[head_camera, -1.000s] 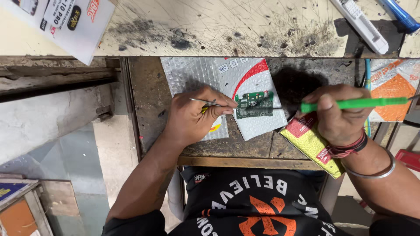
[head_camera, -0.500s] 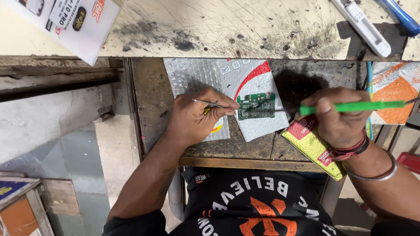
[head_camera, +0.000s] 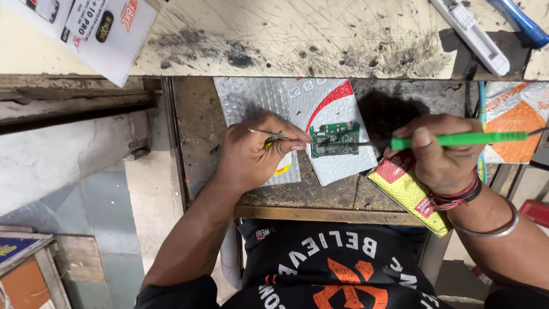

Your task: The person peels the shattered glass off a phone display assembly on the workbench, aligns the display in a white frame template, and presses it. They then place the display into a blue laminating machine and later solder a flex cable connector onto a green circuit board using a soldering iron.

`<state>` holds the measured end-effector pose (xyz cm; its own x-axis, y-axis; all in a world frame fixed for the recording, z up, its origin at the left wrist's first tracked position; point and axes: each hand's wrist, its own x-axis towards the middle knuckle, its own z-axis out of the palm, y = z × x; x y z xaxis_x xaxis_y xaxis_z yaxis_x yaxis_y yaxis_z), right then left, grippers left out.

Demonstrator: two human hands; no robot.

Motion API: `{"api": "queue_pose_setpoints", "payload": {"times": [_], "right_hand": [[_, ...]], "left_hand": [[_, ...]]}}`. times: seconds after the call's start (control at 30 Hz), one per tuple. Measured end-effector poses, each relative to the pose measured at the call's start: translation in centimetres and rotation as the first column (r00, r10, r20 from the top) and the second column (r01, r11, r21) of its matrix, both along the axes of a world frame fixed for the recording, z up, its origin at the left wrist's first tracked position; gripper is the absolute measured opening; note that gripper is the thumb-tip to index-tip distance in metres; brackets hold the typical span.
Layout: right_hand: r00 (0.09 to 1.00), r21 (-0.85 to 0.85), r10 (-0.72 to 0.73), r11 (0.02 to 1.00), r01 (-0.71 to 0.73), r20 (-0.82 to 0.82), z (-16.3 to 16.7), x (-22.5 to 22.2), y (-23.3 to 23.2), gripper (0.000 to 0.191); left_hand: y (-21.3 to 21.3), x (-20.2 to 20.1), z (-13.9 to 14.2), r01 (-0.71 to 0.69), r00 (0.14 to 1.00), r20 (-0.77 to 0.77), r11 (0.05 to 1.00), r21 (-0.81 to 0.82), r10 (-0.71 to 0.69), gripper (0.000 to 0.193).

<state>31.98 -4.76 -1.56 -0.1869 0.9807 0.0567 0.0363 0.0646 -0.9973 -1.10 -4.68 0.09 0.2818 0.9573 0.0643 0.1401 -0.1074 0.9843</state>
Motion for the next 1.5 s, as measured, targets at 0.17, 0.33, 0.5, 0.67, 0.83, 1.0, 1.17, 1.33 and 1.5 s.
{"api": "queue_pose_setpoints", "payload": {"times": [0.17,0.33,0.5,0.67,0.83,1.0,1.17,1.33,1.5], "right_hand": [[0.996,0.069,0.008,0.997,-0.014,0.086,0.0,-0.05,0.19,0.033],[0.996,0.051,0.021,0.998,-0.025,0.082,0.14,-0.04,0.26,0.034],[1.0,-0.013,0.021,1.0,-0.021,-0.01,0.37,-0.28,0.22,0.03],[0.994,0.056,0.027,0.998,-0.033,0.104,0.47,-0.34,0.35,0.035],[0.999,0.045,0.023,0.999,-0.025,0.05,0.34,-0.46,0.43,0.036],[1.0,0.029,0.012,1.0,-0.012,-0.027,0.14,-0.53,0.4,0.032],[0.999,0.075,-0.011,0.997,0.007,0.053,0.03,-0.45,0.48,0.033],[1.0,0.066,0.002,0.998,-0.004,0.031,0.07,-0.43,0.52,0.032],[1.0,0.067,0.011,0.998,-0.012,0.009,-0.03,-0.39,0.75,0.032]], "left_hand": [[0.11,-0.05,-0.05,-0.006,0.999,-0.038,1.0,0.023,0.007,0.009],[0.09,0.01,0.04,-0.014,0.999,-0.037,1.0,0.01,0.014,0.007],[0.11,0.11,0.1,-0.024,0.999,-0.04,0.999,0.041,0.026,0.011],[0.18,0.16,0.24,-0.036,0.997,-0.064,0.997,0.069,0.04,0.011],[0.11,0.16,0.23,-0.035,0.998,-0.058,0.999,0.04,0.038,0.01],[0.07,0.23,0.0,-0.038,0.995,-0.09,0.998,0.051,0.043,0.013],[0.16,0.14,-0.03,-0.023,0.999,-0.037,0.998,0.06,0.026,0.013],[0.2,0.23,0.05,-0.031,0.999,-0.035,0.998,0.059,0.033,0.012],[0.1,0.21,0.1,-0.033,0.998,-0.059,0.998,0.055,0.036,0.012]]}}
